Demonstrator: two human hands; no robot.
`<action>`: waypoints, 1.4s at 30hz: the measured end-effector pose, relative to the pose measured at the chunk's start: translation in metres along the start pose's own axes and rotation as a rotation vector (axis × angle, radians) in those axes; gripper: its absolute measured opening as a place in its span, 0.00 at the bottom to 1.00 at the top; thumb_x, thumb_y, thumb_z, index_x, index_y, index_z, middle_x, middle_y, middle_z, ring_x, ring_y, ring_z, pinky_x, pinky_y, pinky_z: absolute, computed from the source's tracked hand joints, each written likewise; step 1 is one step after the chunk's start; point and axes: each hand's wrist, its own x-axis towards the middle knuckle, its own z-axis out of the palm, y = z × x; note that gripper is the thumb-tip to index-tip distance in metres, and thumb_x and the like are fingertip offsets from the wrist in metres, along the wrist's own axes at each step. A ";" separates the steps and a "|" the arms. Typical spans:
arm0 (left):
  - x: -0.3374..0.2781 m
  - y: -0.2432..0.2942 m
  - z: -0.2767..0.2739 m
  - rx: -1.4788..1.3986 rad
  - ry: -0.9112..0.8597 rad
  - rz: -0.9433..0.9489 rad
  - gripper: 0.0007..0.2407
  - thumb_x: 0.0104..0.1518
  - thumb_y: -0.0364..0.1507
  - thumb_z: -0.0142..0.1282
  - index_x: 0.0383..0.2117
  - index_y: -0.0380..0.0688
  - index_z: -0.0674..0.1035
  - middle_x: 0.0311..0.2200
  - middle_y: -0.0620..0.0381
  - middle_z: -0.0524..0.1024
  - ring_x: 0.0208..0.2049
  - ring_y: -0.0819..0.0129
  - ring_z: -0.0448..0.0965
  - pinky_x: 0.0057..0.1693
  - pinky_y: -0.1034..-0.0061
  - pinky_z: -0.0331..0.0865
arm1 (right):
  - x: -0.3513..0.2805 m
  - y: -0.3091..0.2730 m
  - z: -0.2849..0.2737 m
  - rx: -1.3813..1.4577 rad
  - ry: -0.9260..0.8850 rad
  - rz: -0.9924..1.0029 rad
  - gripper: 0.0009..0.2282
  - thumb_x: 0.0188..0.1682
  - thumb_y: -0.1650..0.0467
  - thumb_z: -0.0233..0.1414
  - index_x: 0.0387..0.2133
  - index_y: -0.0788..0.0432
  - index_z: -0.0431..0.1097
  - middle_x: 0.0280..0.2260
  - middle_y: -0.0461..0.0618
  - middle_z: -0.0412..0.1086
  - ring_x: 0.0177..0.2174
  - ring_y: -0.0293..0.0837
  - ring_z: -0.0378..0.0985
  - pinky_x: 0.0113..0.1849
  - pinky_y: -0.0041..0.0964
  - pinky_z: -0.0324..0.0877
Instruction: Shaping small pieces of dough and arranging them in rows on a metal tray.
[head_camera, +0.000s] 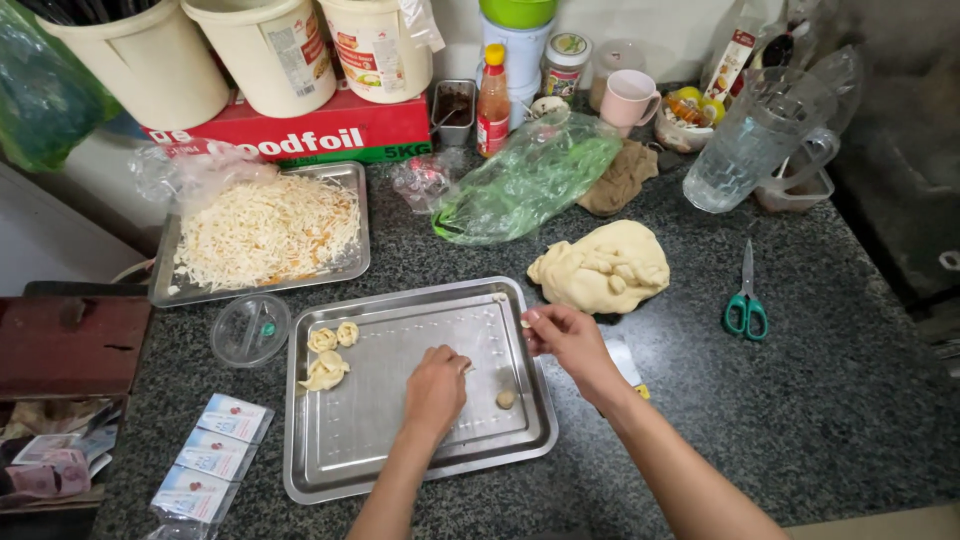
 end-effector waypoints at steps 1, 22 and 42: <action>0.000 0.003 -0.005 -0.001 -0.001 0.000 0.08 0.56 0.27 0.50 0.33 0.52 0.84 0.33 0.59 0.77 0.41 0.59 0.80 0.48 0.70 0.76 | -0.001 -0.003 0.000 0.000 0.001 0.000 0.10 0.52 0.71 0.57 0.40 0.68 0.76 0.26 0.57 0.75 0.23 0.42 0.80 0.30 0.37 0.81; 0.037 0.083 -0.095 -0.673 0.201 0.216 0.08 0.55 0.25 0.61 0.39 0.51 0.86 0.29 0.57 0.81 0.34 0.60 0.85 0.42 0.70 0.80 | -0.010 -0.028 0.015 -0.013 -0.073 0.009 0.10 0.47 0.77 0.58 0.41 0.70 0.74 0.28 0.60 0.76 0.27 0.48 0.82 0.34 0.43 0.82; 0.042 0.091 -0.112 -0.702 0.279 0.262 0.08 0.54 0.25 0.62 0.38 0.50 0.86 0.28 0.55 0.80 0.32 0.57 0.84 0.41 0.68 0.79 | -0.017 -0.061 0.028 -0.085 -0.053 -0.045 0.10 0.46 0.73 0.61 0.39 0.66 0.76 0.27 0.54 0.76 0.27 0.42 0.80 0.34 0.39 0.81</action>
